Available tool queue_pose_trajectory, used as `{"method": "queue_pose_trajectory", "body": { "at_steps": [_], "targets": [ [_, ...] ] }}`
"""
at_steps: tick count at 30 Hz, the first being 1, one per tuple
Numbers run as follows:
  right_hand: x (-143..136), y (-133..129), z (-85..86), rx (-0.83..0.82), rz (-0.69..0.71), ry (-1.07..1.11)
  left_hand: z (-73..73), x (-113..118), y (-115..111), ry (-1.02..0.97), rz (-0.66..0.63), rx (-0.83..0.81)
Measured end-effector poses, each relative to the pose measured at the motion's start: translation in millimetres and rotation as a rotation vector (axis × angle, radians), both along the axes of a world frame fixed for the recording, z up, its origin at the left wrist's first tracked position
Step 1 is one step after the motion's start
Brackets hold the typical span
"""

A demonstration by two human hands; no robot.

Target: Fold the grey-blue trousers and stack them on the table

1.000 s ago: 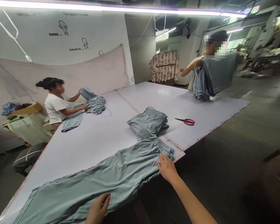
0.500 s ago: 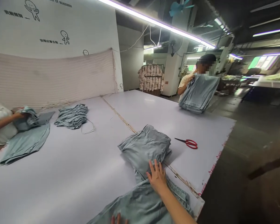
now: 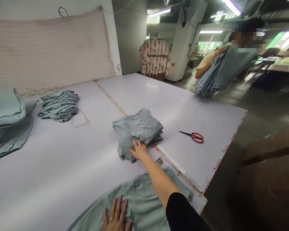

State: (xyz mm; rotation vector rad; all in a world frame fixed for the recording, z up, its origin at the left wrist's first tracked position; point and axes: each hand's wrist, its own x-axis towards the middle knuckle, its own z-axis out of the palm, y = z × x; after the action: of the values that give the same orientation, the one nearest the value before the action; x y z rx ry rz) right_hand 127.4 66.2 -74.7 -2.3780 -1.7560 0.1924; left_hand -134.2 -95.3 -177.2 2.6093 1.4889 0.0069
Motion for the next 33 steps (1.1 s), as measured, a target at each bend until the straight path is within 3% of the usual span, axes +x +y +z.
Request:
{"method": "queue_pose_trajectory", "body": {
  "at_steps": [2,4,8,10,12,14,18,21,24,27,30,33],
  "targets": [
    [6.6,-9.1,4.2,0.033,0.061,0.016,8.0,5.7,4.0,-0.016,0.002,0.057],
    [13.2,-41.4,-1.0,0.066,0.081,0.017,9.0,7.4,8.3,-0.019,0.016,0.087],
    [32.3,-130.7,-45.7,0.064,0.020,-0.046,-2.0,3.2,15.9,-0.039,-0.046,0.115],
    [47.4,-150.5,-67.9,0.022,0.059,-0.092,-5.4,5.1,19.9,-0.055,-0.077,0.163],
    [64.9,-141.0,-76.3,-0.006,0.116,-0.114,-4.3,13.1,22.1,-0.063,-0.096,0.248],
    [82.3,-111.2,-71.0,-0.018,0.195,-0.115,0.3,25.1,18.3,-0.060,-0.087,0.343],
    [108.2,-63.3,-54.9,-0.023,0.326,-0.146,9.3,41.6,-15.2,0.005,-0.062,0.376],
    [120.2,-70.3,-61.7,0.016,0.314,-0.167,11.2,42.1,-45.4,0.053,-0.116,0.298],
    [130.1,-81.2,-74.1,0.013,0.289,-0.143,12.5,43.6,-57.9,0.023,-0.102,0.287],
    [141.2,-68.1,-75.0,-0.018,0.273,-0.122,14.8,49.8,-62.4,-0.063,0.076,0.302],
    [149.5,-51.1,-66.9,-0.058,0.252,-0.106,11.1,49.8,-82.2,-0.137,0.259,0.340],
    [142.4,-66.7,-64.5,0.073,0.286,-0.096,-1.0,39.5,-116.7,-0.107,0.332,0.403]
  ]
}}
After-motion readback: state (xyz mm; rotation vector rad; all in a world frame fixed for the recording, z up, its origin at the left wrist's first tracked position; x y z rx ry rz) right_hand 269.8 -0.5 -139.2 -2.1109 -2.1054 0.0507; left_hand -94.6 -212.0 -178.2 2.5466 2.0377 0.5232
